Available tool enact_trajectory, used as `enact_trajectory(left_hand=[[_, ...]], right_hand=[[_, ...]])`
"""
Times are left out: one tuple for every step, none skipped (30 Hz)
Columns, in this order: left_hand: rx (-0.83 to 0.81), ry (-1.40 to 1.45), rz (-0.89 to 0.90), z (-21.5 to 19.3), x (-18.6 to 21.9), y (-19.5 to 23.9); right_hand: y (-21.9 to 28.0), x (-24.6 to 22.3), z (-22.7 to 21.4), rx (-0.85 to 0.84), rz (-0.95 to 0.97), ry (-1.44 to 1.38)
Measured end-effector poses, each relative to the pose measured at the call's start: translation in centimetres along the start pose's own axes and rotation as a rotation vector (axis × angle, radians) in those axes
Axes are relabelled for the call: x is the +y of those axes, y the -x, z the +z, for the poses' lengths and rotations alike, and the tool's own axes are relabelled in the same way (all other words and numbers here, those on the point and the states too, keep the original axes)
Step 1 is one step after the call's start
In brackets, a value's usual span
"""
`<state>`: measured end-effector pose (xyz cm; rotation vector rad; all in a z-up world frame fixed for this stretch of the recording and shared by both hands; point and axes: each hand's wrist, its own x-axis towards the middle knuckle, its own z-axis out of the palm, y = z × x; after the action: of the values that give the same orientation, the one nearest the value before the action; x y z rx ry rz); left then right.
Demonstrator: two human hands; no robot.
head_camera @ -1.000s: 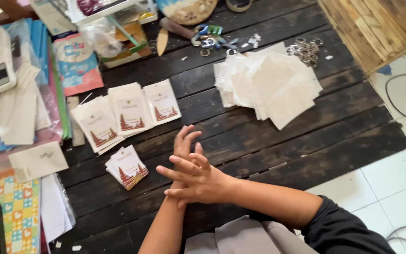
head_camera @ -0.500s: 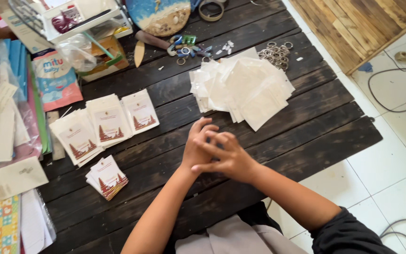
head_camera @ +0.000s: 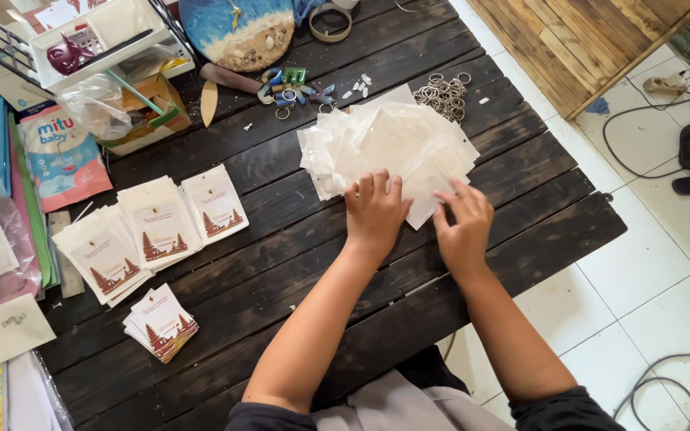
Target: The person inserts small printed cards into clear plastic sleeves by hand, sliding each card into a bag and placing them in a stack.
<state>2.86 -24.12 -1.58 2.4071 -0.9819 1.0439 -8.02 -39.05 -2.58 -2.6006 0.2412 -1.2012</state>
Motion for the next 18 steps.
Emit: enact_trajectory(left_hand=[[0.000, 0.000, 0.000, 0.2, 0.2, 0.1], [-0.013, 0.010, 0.007, 0.4, 0.3, 0.1], [-0.029, 0.021, 0.012, 0.6, 0.6, 0.3], [-0.032, 0.023, 0.010, 1.0, 0.6, 0.4], [-0.009, 0.028, 0.013, 1.5, 0.7, 0.6], [0.014, 0.032, 0.015, 1.9, 0.8, 0.8], [0.013, 0.035, 0.015, 2.0, 0.9, 0.8], [0.014, 0.044, 0.000, 2.1, 1.0, 0.9], [0.017, 0.051, -0.016, 2.2, 1.0, 0.8], [0.017, 0.052, -0.018, 2.2, 1.1, 0.9], [-0.003, 0.046, -0.029, 2.1, 1.1, 0.9], [-0.024, 0.040, -0.041, 2.1, 1.2, 0.9], [-0.023, 0.039, -0.044, 2.2, 1.2, 1.0], [-0.030, 0.028, -0.056, 2.3, 1.3, 1.0], [-0.037, 0.017, -0.068, 2.4, 1.4, 1.1], [-0.037, 0.016, -0.071, 1.8, 1.5, 0.7], [-0.016, 0.004, -0.075, 1.1, 1.5, 0.4], [0.005, -0.008, -0.079, 0.4, 1.6, 0.0]], right_hand=[[0.5, 0.2, 0.5, 0.000, 0.000, 0.000], [1.1, 0.4, 1.0, -0.064, 0.106, 0.063], [1.7, 0.6, 1.3, -0.132, 0.213, 0.127], [1.7, 0.3, 1.4, -0.135, 0.214, 0.127], [1.8, 0.1, 1.5, -0.167, 0.225, 0.150], [1.9, -0.2, 1.6, -0.200, 0.237, 0.173], [1.8, -0.2, 1.6, -0.201, 0.238, 0.175], [1.7, -0.3, 1.5, -0.206, 0.239, 0.164], [1.5, -0.3, 1.5, -0.211, 0.238, 0.151], [1.1, -0.7, 1.3, -0.211, 0.236, 0.152], [0.8, -1.1, 1.1, -0.165, 0.248, 0.058], [0.4, -1.5, 0.9, -0.119, 0.259, -0.036], [0.4, -1.4, 1.0, -0.121, 0.257, -0.037], [0.3, -1.3, 1.0, -0.139, 0.372, -0.124], [0.3, -1.3, 1.0, -0.157, 0.487, -0.211], [0.3, -1.0, 1.0, -0.159, 0.485, -0.212], [0.3, -0.8, 1.1, -0.147, 0.506, -0.217], [0.3, -0.6, 1.1, -0.135, 0.527, -0.222]])
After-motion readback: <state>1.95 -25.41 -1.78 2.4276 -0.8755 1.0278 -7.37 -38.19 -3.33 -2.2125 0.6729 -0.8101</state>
